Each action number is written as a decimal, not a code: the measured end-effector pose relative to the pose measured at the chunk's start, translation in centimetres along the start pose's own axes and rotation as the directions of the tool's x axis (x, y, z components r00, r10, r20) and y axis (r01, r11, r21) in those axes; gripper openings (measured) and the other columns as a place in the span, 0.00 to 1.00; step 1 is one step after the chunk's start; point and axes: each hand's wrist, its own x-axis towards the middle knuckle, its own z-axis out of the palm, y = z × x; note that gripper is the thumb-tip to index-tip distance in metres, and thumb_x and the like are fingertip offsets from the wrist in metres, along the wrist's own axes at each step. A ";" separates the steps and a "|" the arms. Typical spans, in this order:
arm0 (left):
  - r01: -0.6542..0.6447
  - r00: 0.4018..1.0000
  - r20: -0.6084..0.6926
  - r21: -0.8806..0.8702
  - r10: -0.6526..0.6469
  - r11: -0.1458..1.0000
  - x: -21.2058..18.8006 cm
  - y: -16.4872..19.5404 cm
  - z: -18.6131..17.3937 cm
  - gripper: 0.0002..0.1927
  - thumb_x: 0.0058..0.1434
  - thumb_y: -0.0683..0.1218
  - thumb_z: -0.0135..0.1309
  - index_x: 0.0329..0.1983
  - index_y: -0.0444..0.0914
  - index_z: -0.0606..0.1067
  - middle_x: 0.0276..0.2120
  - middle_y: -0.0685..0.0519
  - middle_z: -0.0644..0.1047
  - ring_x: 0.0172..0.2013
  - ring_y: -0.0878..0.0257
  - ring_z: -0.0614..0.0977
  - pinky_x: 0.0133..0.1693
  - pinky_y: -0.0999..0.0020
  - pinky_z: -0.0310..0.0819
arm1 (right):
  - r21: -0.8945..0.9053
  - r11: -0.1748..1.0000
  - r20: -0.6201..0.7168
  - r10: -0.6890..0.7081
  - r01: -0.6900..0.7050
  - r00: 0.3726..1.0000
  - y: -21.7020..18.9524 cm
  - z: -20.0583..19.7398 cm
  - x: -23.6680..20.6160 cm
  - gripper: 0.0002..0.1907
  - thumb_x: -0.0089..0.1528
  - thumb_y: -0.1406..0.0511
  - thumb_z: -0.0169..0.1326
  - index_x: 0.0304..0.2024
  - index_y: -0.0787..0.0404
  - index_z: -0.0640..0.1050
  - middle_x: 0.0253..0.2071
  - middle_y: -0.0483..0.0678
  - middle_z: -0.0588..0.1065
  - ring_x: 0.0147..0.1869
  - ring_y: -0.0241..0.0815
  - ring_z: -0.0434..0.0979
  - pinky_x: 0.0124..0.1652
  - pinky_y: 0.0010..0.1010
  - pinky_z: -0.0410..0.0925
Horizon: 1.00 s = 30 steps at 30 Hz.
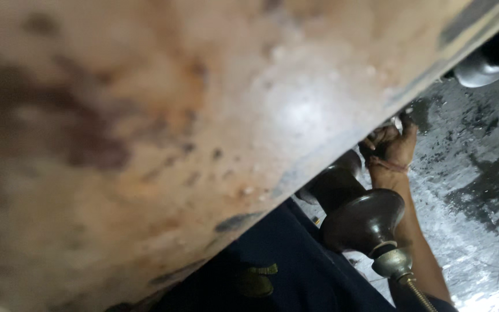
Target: The person works at a green metal bench assembling porcelain insulators with brass fittings. They position each insulator, thread its metal stem by hand, and use a wrench to tighten the fittings, working on one insulator at a time along the bench.
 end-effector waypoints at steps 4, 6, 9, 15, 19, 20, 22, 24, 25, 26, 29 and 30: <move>0.004 1.000 -0.005 0.013 -0.004 1.000 0.2 0.3 0.2 0.13 0.71 0.46 0.54 0.55 0.36 0.79 0.55 0.48 0.80 0.58 0.56 0.79 0.62 0.59 0.74 | 0.138 0.987 -0.308 -0.040 0.086 0.950 -0.3 2.3 -1.9 0.22 0.74 0.46 0.43 0.43 0.55 0.74 0.42 0.49 0.77 0.43 0.47 0.74 0.43 0.36 0.68; -0.007 1.000 0.002 0.028 0.007 1.000 0.2 0.5 0.3 0.13 0.71 0.46 0.55 0.54 0.36 0.79 0.55 0.48 0.80 0.58 0.56 0.80 0.62 0.59 0.74 | 0.171 0.981 -0.299 -0.039 0.094 0.954 0.5 3.6 -3.1 0.21 0.72 0.47 0.41 0.44 0.55 0.74 0.46 0.51 0.78 0.45 0.49 0.74 0.46 0.39 0.69; -0.001 1.000 0.006 0.041 0.001 0.999 0.3 0.6 0.5 0.13 0.71 0.46 0.55 0.54 0.36 0.79 0.55 0.48 0.80 0.58 0.57 0.80 0.62 0.59 0.74 | 0.163 0.985 -0.222 -0.018 0.056 0.975 2.3 5.2 -4.6 0.25 0.71 0.44 0.39 0.44 0.55 0.74 0.46 0.50 0.76 0.43 0.52 0.74 0.44 0.40 0.69; 0.028 1.000 -0.014 0.077 -0.027 0.997 0.9 -0.3 0.8 0.13 0.70 0.46 0.56 0.54 0.37 0.79 0.54 0.49 0.81 0.57 0.57 0.80 0.62 0.59 0.75 | 0.137 0.989 -0.229 -0.015 0.048 0.973 2.4 5.0 -4.9 0.31 0.72 0.38 0.37 0.45 0.55 0.73 0.54 0.51 0.74 0.47 0.50 0.76 0.52 0.42 0.71; 0.015 0.999 -0.032 -0.003 -0.015 1.000 0.8 -1.3 0.8 0.13 0.71 0.46 0.55 0.56 0.37 0.79 0.55 0.49 0.81 0.58 0.57 0.80 0.62 0.59 0.75 | 0.064 0.996 -0.103 0.061 -0.055 0.993 -0.4 5.0 -3.8 0.29 0.73 0.40 0.36 0.45 0.55 0.73 0.52 0.52 0.75 0.43 0.44 0.74 0.46 0.37 0.69; 0.014 0.999 -0.032 -0.005 -0.014 1.000 0.8 -1.6 0.7 0.13 0.71 0.46 0.55 0.56 0.37 0.79 0.55 0.49 0.81 0.58 0.57 0.80 0.62 0.59 0.75 | 0.053 0.996 -0.058 0.079 -0.076 0.995 -1.2 5.5 -3.5 0.30 0.73 0.40 0.35 0.45 0.56 0.73 0.52 0.52 0.75 0.41 0.43 0.74 0.43 0.35 0.68; 0.015 1.000 -0.026 -0.024 -0.016 1.000 0.6 -2.2 0.3 0.13 0.71 0.45 0.55 0.56 0.37 0.78 0.56 0.49 0.80 0.58 0.56 0.80 0.63 0.59 0.75 | 0.042 0.988 -0.044 0.147 -0.145 0.988 -2.6 7.2 -2.5 0.29 0.72 0.42 0.35 0.44 0.56 0.74 0.50 0.51 0.76 0.38 0.41 0.74 0.36 0.31 0.65; 0.014 0.999 -0.032 -0.029 -0.015 0.999 0.2 -2.6 0.0 0.13 0.71 0.45 0.54 0.57 0.37 0.78 0.56 0.48 0.80 0.58 0.56 0.80 0.63 0.59 0.75 | 0.084 0.978 0.120 0.180 -0.190 0.976 -3.2 10.0 -1.2 0.28 0.75 0.45 0.35 0.42 0.60 0.73 0.47 0.54 0.75 0.38 0.43 0.74 0.34 0.31 0.65; 0.017 0.999 -0.032 -0.043 -0.018 0.999 0.0 -2.7 -0.1 0.13 0.71 0.44 0.54 0.57 0.37 0.78 0.56 0.48 0.80 0.59 0.56 0.80 0.63 0.59 0.75 | 0.134 0.970 0.264 0.162 -0.202 0.951 -3.1 11.7 -0.5 0.29 0.78 0.47 0.36 0.42 0.64 0.72 0.45 0.56 0.75 0.40 0.46 0.74 0.36 0.33 0.66; 0.025 0.999 -0.032 -0.057 -0.027 0.998 -0.1 -2.9 -0.2 0.14 0.71 0.44 0.54 0.57 0.37 0.78 0.56 0.48 0.80 0.59 0.56 0.80 0.63 0.59 0.75 | 0.184 0.958 0.392 0.133 -0.219 0.910 -2.7 13.5 0.3 0.30 0.81 0.49 0.38 0.41 0.67 0.72 0.42 0.59 0.74 0.42 0.49 0.74 0.38 0.35 0.68; 0.034 0.999 -0.013 -0.087 -0.035 0.996 -0.4 -2.9 -0.4 0.14 0.71 0.43 0.53 0.58 0.37 0.78 0.57 0.48 0.80 0.59 0.55 0.80 0.63 0.59 0.75 | -0.799 0.261 0.597 0.243 0.541 0.764 -0.2 18.7 2.5 0.22 0.73 0.51 0.35 0.48 0.57 0.74 0.46 0.52 0.75 0.50 0.49 0.75 0.53 0.43 0.70; 0.040 0.999 -0.012 -0.092 -0.041 0.995 -0.7 -2.7 -0.4 0.14 0.71 0.43 0.53 0.58 0.37 0.78 0.57 0.48 0.80 0.59 0.55 0.80 0.63 0.59 0.75 | -0.397 0.077 0.837 0.440 0.915 0.326 0.7 20.0 3.0 0.25 0.77 0.53 0.32 0.46 0.60 0.76 0.46 0.54 0.76 0.54 0.55 0.77 0.58 0.47 0.69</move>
